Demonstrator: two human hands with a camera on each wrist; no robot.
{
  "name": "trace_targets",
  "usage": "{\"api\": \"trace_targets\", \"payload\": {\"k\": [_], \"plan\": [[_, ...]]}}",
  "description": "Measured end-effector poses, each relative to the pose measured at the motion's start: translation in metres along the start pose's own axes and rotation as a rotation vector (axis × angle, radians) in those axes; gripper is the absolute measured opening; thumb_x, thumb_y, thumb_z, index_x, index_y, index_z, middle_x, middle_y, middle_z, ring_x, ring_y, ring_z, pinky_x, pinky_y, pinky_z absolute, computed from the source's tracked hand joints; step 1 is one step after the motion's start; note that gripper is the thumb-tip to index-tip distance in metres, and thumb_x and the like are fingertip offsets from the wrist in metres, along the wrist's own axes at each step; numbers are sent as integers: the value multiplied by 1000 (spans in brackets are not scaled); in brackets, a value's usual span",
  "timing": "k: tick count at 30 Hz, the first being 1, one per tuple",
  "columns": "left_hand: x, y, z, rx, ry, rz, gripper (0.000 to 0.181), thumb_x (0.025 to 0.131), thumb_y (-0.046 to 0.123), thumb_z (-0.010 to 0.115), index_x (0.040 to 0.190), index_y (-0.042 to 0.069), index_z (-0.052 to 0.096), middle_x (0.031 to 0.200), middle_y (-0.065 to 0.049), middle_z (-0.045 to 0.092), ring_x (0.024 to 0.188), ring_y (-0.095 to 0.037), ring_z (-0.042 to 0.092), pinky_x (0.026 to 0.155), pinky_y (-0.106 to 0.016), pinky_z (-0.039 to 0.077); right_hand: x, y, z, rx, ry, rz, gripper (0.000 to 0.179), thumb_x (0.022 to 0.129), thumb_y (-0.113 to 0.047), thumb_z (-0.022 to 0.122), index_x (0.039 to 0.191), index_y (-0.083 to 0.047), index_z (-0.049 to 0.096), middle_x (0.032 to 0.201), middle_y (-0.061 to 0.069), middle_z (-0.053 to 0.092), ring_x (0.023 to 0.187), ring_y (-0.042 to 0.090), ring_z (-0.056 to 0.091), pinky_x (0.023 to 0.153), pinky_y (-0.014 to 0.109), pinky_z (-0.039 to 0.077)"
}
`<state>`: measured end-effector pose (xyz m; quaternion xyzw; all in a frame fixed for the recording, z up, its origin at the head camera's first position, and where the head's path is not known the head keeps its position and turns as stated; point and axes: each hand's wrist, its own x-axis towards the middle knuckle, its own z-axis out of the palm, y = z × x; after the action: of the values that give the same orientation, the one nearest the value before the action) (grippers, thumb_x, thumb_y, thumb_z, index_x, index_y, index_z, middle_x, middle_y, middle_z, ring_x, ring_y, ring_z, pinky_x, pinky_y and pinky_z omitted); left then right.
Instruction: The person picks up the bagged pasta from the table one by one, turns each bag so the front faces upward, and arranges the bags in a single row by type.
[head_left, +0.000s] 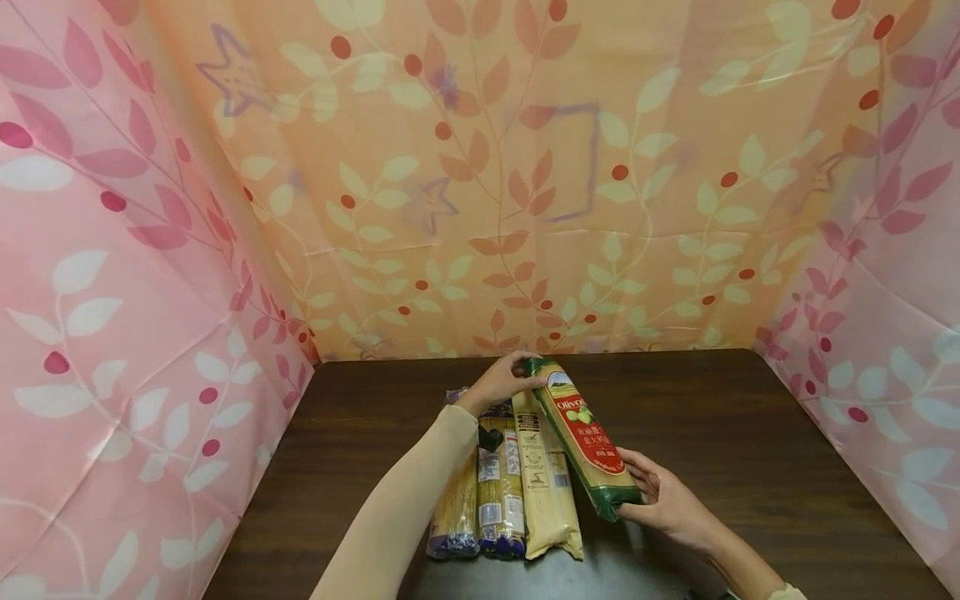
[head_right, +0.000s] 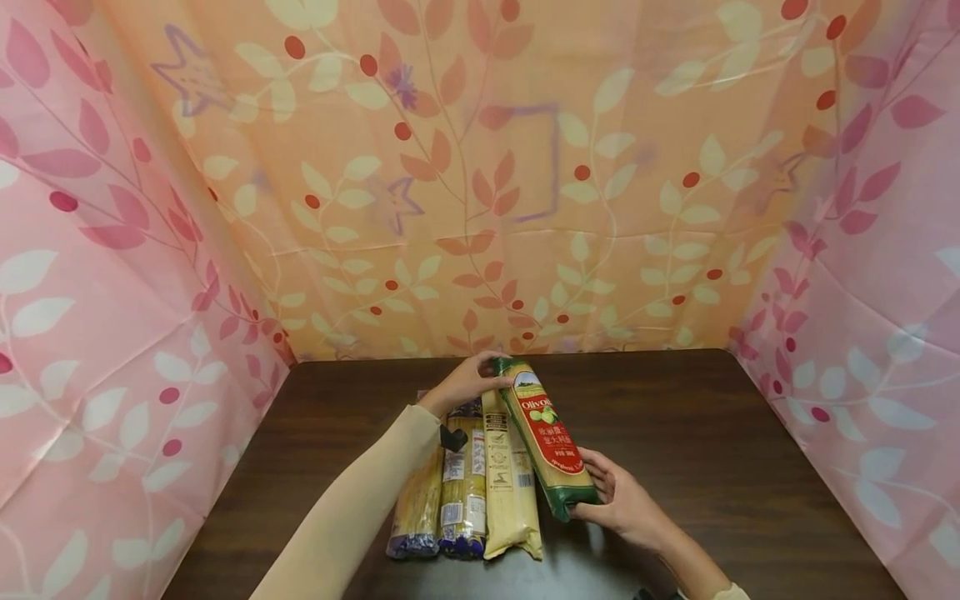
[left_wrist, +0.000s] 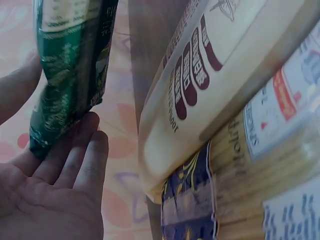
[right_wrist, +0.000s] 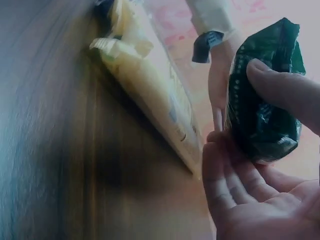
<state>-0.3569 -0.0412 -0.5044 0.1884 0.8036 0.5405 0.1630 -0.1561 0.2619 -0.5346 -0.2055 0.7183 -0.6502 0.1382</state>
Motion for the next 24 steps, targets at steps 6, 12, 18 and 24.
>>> {"api": "trace_targets", "payload": {"k": [6,12,18,24], "plan": [[3,-2,7,-22,-48,9,56,103,38,76,153,19,58,176,-17,24,145,-33,55,111,-52,52,-4,-6,5,-85,57,-6,90,95,-5,82,162,15,26,155,47,36,126,-14,52,97,19,54],[7,-5,9,-54,-48,11,52,103,36,77,150,20,62,152,-11,57,128,-26,66,105,-49,56,-8,-7,5,-132,41,-50,90,95,-5,83,163,12,26,156,48,33,128,-16,49,95,21,57],[9,-5,13,-60,-36,13,53,102,37,78,150,21,62,155,-10,55,115,-20,69,102,-51,57,-11,-2,4,-156,8,-119,90,95,-1,81,163,14,23,151,52,33,129,-13,52,90,25,60],[11,-3,19,-81,-29,4,55,100,34,80,151,19,63,129,-9,71,100,-21,73,98,-54,58,-14,0,2,-199,39,-116,92,93,-3,84,162,13,26,151,51,33,129,-15,49,91,22,59]]}}
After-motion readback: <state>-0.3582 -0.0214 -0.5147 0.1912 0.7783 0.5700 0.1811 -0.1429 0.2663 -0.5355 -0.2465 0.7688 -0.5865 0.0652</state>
